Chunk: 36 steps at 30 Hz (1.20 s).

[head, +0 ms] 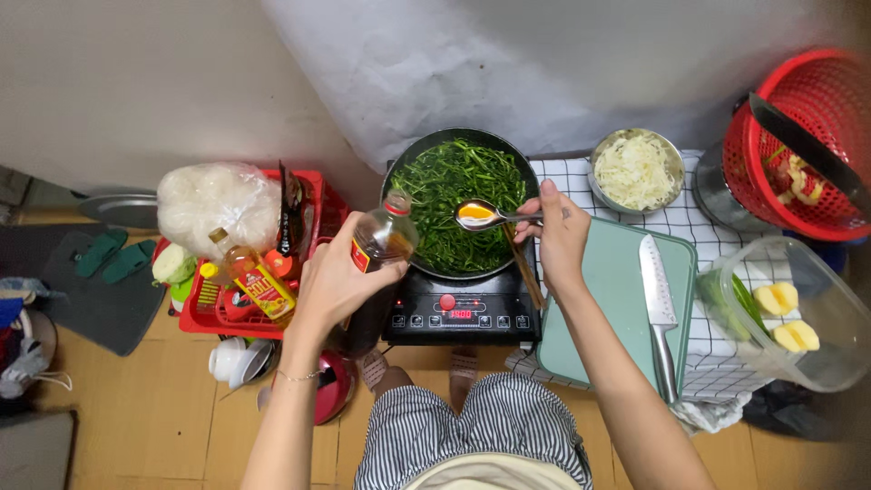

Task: The person stir-fries green leafy vegetables in a pan on an induction cooktop using chopsticks. They add liquid seasoning from a bottle using a spoon and continue stirring the vegetables.

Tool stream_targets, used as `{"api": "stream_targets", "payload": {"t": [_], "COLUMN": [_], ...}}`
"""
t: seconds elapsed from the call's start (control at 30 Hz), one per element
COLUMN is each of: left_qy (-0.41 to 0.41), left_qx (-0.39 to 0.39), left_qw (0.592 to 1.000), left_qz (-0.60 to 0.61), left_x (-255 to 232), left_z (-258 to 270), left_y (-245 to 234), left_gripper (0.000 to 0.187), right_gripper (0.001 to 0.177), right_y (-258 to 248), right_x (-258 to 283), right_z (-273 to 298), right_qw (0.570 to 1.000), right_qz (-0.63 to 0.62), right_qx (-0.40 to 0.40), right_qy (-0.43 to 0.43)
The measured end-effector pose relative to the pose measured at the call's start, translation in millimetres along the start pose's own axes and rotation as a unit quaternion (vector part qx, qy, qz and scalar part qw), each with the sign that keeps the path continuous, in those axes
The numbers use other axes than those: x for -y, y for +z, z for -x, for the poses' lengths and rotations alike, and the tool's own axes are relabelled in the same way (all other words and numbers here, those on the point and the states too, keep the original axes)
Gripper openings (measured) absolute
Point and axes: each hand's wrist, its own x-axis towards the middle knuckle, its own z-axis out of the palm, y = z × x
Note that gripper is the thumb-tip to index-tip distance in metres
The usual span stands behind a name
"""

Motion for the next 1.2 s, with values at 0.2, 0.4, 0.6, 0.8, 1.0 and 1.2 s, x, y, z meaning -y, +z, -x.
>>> {"api": "stream_targets", "payload": {"t": [0.2,0.4,0.6,0.8,1.0,1.2], "left_qy": [-0.004,0.021,0.004,0.007,0.001,-0.007], "left_qx": [-0.036,-0.063,-0.063,-0.057,-0.043,-0.025], "left_qw": [0.998,0.996,0.997,0.997,0.998,0.999], "left_qz": [0.056,0.052,0.043,0.043,0.039,0.025], "left_x": [-5.4,-4.3,-3.7,-4.6,-5.6,-13.3], "left_z": [5.1,5.5,8.3,4.0,1.0,-0.2], "left_y": [-6.1,-13.1,-21.3,-21.7,-15.0,-7.3], "left_gripper": [0.072,0.070,0.070,0.069,0.068,0.070], "right_gripper": [0.049,0.051,0.053,0.053,0.051,0.046], "right_y": [9.3,42.7,62.2,44.9,10.7,3.0], "right_x": [-34.7,-50.4,-47.9,-34.8,-11.5,-7.4], "right_z": [-12.4,-32.6,-80.2,-128.2,-129.9,-86.4], "right_qw": [0.999,0.999,0.998,0.994,0.992,0.990], "right_qz": [0.033,0.018,0.031,0.067,0.090,0.112], "right_qx": [0.021,0.039,0.036,0.007,0.000,0.051], "right_qy": [0.020,0.012,-0.032,-0.086,-0.089,-0.062]}}
